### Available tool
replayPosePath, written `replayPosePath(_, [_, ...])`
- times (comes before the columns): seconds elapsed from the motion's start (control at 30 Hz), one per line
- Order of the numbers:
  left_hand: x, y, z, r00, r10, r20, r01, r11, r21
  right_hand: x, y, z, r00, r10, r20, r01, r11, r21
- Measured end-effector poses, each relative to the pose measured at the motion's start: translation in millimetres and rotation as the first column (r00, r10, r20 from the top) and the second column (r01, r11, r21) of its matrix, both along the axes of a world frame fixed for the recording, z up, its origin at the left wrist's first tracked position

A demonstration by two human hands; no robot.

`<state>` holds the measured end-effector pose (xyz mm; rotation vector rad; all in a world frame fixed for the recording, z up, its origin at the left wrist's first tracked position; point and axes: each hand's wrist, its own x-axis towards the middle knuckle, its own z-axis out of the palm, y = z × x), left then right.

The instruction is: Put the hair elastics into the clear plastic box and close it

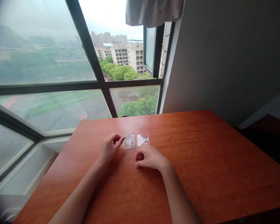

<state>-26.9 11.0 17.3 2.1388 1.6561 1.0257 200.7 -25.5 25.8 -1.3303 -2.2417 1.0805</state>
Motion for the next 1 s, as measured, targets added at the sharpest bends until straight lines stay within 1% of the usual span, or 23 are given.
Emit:
replayPosePath(0.1, [-1, 2, -1.1, 1.0, 0.027, -0.001, -0.027, 0.999, -0.026, 0, 2, -1.7, 1.0, 0.026, 0.012, -0.025, 1.0, -0.006])
replayPosePath(0.2, [-1, 3, -3.8, 1.0, 0.027, -0.005, -0.027, 0.998, -0.051, -1, 4, -5.5, 0.999, 0.021, 0.031, -0.022, 1.0, 0.02])
replayPosePath(0.4, [1, 3, -8.4, 1.0, -0.007, -0.022, 0.006, 0.998, -0.067, -5, 3, -10.0, 0.998, -0.01, 0.068, 0.004, 0.996, 0.09])
replayPosePath(0.53, [1, 2, -7.8, 0.999, -0.041, -0.002, 0.04, 0.998, -0.055, -8, 2, -12.1, 0.998, -0.025, 0.063, 0.016, 0.991, 0.133])
replayPosePath(0.67, [4, -1, -1.4, 0.992, -0.119, 0.033, 0.121, 0.992, -0.042, -13, 3, -12.9, 0.993, -0.117, 0.005, 0.113, 0.974, 0.194])
replayPosePath(0.77, [10, -7, 4.6, 0.982, -0.17, 0.082, 0.173, 0.984, -0.042, -19, 6, -13.2, 0.975, -0.21, -0.075, 0.223, 0.937, 0.268])
replayPosePath(0.87, [18, -14, 8.0, 0.957, -0.275, 0.095, 0.28, 0.959, -0.044, -24, 8, -14.8, 0.946, -0.282, -0.161, 0.319, 0.894, 0.315])
replayPosePath(0.93, [23, -17, 8.2, 0.94, -0.327, 0.1, 0.333, 0.942, -0.045, -25, 9, -16.1, 0.927, -0.31, -0.213, 0.367, 0.869, 0.333])
replayPosePath(1.0, [27, -19, 7.0, 0.931, -0.347, 0.111, 0.354, 0.934, -0.05, -26, 9, -16.7, 0.914, -0.32, -0.25, 0.394, 0.851, 0.348])
